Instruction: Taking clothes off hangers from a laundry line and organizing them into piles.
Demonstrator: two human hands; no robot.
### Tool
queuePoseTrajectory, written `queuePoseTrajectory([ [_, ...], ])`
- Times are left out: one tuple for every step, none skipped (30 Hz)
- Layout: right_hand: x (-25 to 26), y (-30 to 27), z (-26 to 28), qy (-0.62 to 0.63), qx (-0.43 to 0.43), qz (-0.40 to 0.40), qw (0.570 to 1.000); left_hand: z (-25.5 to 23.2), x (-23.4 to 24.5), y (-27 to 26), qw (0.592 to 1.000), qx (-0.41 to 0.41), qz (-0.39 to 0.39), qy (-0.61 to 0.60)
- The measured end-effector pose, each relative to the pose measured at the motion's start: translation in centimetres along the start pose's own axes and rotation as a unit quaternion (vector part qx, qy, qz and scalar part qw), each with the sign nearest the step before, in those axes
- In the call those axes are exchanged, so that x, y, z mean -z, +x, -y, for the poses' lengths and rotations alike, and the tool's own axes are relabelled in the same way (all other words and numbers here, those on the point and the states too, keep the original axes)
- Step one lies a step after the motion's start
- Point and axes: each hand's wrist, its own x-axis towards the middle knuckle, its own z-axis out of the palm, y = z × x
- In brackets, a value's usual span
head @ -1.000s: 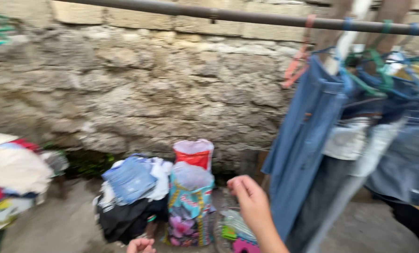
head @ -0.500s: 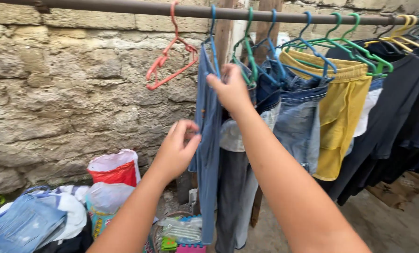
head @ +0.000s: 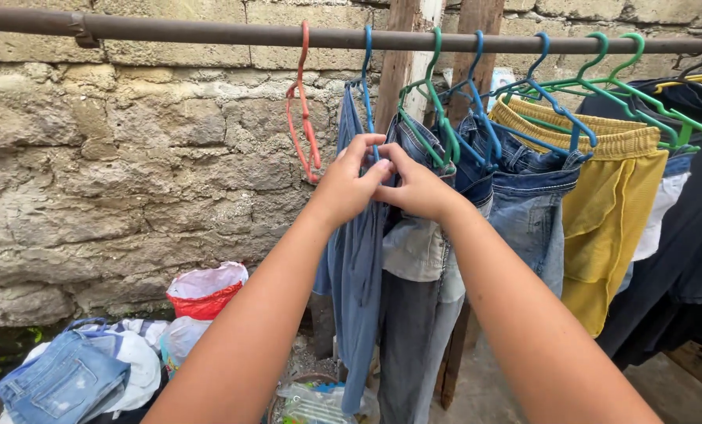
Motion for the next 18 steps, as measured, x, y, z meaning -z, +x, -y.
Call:
queuePoseTrajectory([
  [0.5, 0.3, -0.3, -0.001, 0.000, -0.002, 1.000, 0.1, -0.1, 0.3, 1.000, -0.001, 0.002, 0.000],
  [0.8, 0.5, -0.6, -0.113, 0.067, -0.021, 0.991, 0.1, -0.2, 0.4, 0.999, -0.024, -0.003, 0.028],
  [1.1, 0.7, -0.8, -0.223, 0.133, -0.039, 0.965, 0.2, -0.2, 0.5, 0.997, -0.047, -0.008, 0.057],
  [1.3, 0.5, 0.1, -0.221, 0.132, -0.037, 0.965, 0.2, -0.1, 0.6, 0.997, -0.045, -0.008, 0.057],
  [1.5, 0.2, 0.9, -0.232, 0.082, -0.037, 0.969, 0.2, 0.0, 0.7, 0.997, -0.049, 0.013, 0.066],
  [1.7, 0.2, 1.8, -0.242, 0.033, -0.036, 0.969, 0.1, 0.1, 0.9, 0.995, -0.054, 0.032, 0.077],
  [1.6, 0.0, 2.7, -0.241, 0.033, -0.034, 0.969, 0.3, 0.0, 1.1, 0.995, -0.053, 0.031, 0.077],
  [1.4, -0.4, 3.6, -0.267, 0.001, -0.060, 0.962, 0.6, 0.0, 1.1, 0.994, -0.074, 0.042, 0.062],
  [1.2, -0.8, 4.6, -0.292, -0.031, -0.085, 0.952, 0.8, -0.1, 1.0, 0.993, -0.095, 0.053, 0.046],
  [1.2, -1.2, 3.8, -0.291, -0.031, -0.084, 0.953, 0.2, -0.2, 1.0, 0.993, -0.094, 0.053, 0.047],
  [1.2, -1.6, 3.1, -0.288, -0.038, -0.117, 0.950, -0.3, -0.3, 0.9, 0.991, -0.095, 0.061, 0.065],
  [1.1, -2.0, 2.4, -0.284, -0.046, -0.151, 0.946, -0.8, -0.3, 0.8, 0.989, -0.097, 0.070, 0.084],
  [0.8, -2.3, 2.0, -0.282, -0.047, -0.151, 0.946, -1.3, -0.3, 0.7, 0.989, -0.096, 0.071, 0.084],
  [0.8, -2.6, 1.6, -0.251, -0.005, -0.190, 0.949, -1.8, -0.5, 0.9, 0.986, -0.094, 0.077, 0.111],
  [0.8, -2.8, 1.1, -0.219, 0.036, -0.229, 0.948, -2.4, -0.7, 1.1, 0.983, -0.092, 0.083, 0.137],
  [0.7, -3.1, 0.4, -0.220, 0.036, -0.230, 0.947, -2.8, -1.0, 1.2, 0.983, -0.093, 0.084, 0.137],
  [0.6, -3.3, -0.3, -0.090, 0.003, -0.222, 0.971, -3.2, -1.2, 1.3, 0.982, -0.091, 0.085, 0.145],
  [0.5, -3.5, -1.0, 0.043, -0.029, -0.209, 0.977, -3.6, -1.4, 1.4, 0.980, -0.089, 0.085, 0.155],
])
